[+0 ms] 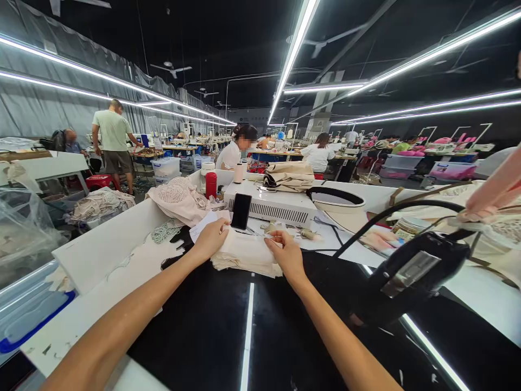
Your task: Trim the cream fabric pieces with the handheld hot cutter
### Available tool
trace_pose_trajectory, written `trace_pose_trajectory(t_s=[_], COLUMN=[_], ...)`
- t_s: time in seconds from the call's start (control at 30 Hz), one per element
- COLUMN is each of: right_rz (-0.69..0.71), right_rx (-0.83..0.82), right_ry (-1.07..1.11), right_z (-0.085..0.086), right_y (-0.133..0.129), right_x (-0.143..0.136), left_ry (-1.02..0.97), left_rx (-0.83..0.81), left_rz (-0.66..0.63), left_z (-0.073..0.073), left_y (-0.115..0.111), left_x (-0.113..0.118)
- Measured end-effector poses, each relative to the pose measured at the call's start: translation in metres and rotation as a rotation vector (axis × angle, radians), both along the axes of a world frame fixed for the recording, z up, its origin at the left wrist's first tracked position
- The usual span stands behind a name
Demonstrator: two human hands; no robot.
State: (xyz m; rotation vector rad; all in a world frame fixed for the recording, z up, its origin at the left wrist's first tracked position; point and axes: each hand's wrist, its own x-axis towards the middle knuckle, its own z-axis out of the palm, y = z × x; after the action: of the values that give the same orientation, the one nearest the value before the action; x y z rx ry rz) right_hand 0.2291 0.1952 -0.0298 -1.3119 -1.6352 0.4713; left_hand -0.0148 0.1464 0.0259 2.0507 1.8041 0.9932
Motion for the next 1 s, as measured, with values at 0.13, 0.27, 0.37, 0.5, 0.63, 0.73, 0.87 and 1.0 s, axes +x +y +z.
trace_pose_trajectory(t_s=[0.13, 0.27, 0.37, 0.5, 0.63, 0.73, 0.87, 1.0], right_rz=[0.013, 0.052, 0.057, 0.043, 0.061, 0.104, 0.184, 0.272], right_rx=[0.014, 0.044, 0.071, 0.12, 0.158, 0.173, 0.173, 0.151], right_ry=[-0.117, -0.224, -0.3, -0.37, -0.384, -0.362, -0.307, -0.247], right_z=[-0.011, -0.02, -0.023, -0.022, -0.017, -0.011, -0.004, 0.003], right_y=[0.009, 0.008, 0.005, 0.0, -0.009, -0.022, -0.045, -0.075], right_x=[0.003, 0.004, 0.004, 0.0, -0.006, -0.012, -0.022, -0.035], left_ry=[0.087, 0.153, 0.189, 0.232, 0.265, 0.28, 0.297, 0.33], left_rx=[-0.06, -0.111, -0.133, -0.146, -0.121, -0.1, -0.091, -0.113], left_rz=[0.018, 0.039, 0.066, 0.13, 0.163, 0.145, 0.108, 0.12], left_z=[-0.011, -0.018, -0.018, -0.015, -0.008, -0.002, 0.005, 0.008], left_y=[-0.003, -0.005, -0.007, -0.011, -0.017, -0.025, -0.044, -0.066], left_x=[0.0, -0.001, 0.0, 0.002, 0.001, -0.004, -0.015, -0.038])
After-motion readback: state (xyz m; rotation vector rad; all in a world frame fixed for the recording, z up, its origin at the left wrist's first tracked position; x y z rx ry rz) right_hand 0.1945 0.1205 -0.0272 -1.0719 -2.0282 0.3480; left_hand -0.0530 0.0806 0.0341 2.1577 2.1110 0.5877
